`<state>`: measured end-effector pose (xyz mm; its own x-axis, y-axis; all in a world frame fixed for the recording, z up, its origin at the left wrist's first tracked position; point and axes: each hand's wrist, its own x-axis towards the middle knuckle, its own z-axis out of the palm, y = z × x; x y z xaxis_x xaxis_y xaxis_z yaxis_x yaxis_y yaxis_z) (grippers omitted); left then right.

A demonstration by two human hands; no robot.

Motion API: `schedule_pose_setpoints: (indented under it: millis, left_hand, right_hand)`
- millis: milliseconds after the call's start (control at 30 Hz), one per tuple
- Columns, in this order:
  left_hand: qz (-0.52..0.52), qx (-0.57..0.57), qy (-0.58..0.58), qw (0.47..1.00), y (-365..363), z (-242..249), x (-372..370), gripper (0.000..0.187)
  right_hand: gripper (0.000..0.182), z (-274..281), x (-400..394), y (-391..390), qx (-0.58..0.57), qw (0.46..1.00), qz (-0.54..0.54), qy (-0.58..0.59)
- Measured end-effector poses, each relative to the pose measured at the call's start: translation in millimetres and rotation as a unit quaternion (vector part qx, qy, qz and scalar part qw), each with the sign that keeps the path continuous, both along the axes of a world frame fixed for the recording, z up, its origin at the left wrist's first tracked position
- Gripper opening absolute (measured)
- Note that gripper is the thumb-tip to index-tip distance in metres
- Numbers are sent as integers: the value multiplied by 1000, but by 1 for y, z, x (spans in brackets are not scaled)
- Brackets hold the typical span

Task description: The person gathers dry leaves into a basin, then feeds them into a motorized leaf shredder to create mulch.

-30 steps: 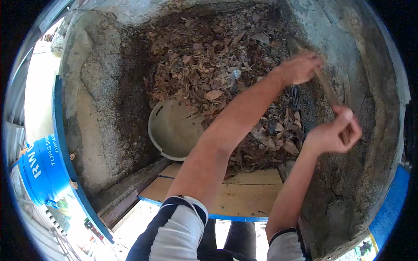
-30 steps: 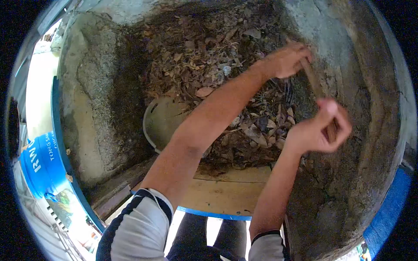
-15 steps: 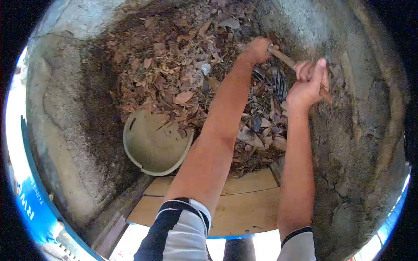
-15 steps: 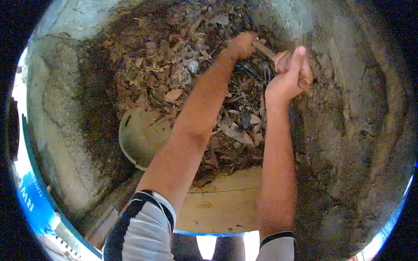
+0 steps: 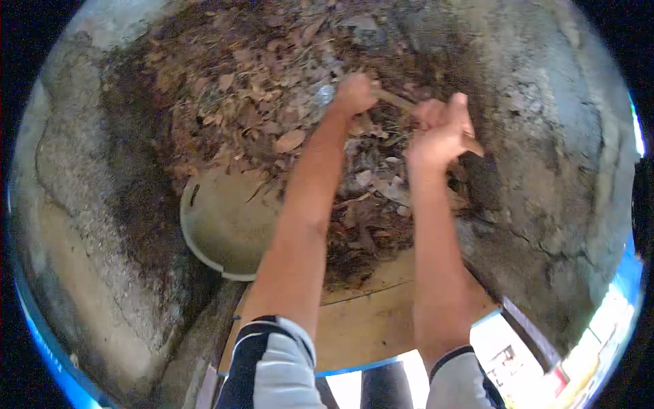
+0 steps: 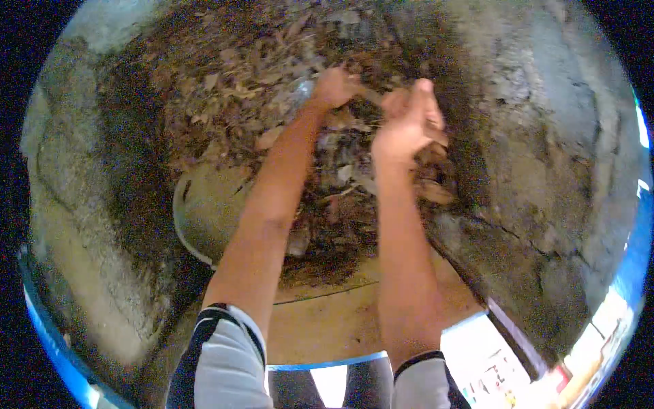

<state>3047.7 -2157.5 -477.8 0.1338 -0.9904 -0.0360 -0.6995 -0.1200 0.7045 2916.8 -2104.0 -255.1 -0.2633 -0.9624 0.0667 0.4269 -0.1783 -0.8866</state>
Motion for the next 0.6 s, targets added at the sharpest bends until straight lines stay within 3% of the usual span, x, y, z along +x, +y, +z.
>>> schedule_pose_setpoints:
  millis: [67,133,200,233,333,400,433,467,533,567,600]
  left_hand:
    - [26,8,2,1000,15,21,5,36]
    - [9,-86,1,996,50,24,11,35]
    - [19,-42,56,997,64,16,9,36]
    - [19,-51,59,997,68,32,7,36]
    - [-21,13,14,1000,106,73,9,30]
    - [-70,-64,-78,992,132,88,21,21]
    - [-51,-81,-1,995,145,96,30,16]
    - [-59,-79,4,995,153,111,30,16]
    - [27,102,38,994,167,135,31,44]
    - [25,105,36,994,178,130,29,44]
    - [52,-15,-7,998,188,119,27,37]
  right_hand:
    - [50,16,8,13,-33,998,48,-18]
    - [51,30,18,44,-23,999,40,-14]
    - [51,30,1,70,-41,996,78,15]
    - [51,31,-9,77,-32,997,64,-33]
    - [50,41,-22,105,0,995,44,-90]
    - [49,50,-15,122,-6,992,88,-89]
    - [49,52,-11,128,-10,990,102,-96]
    - [48,59,-6,130,-29,988,115,-100]
    - [49,62,-11,139,34,984,91,-149]
    - [49,60,-13,148,37,984,88,-151]
    - [49,59,-14,159,11,984,117,-135]
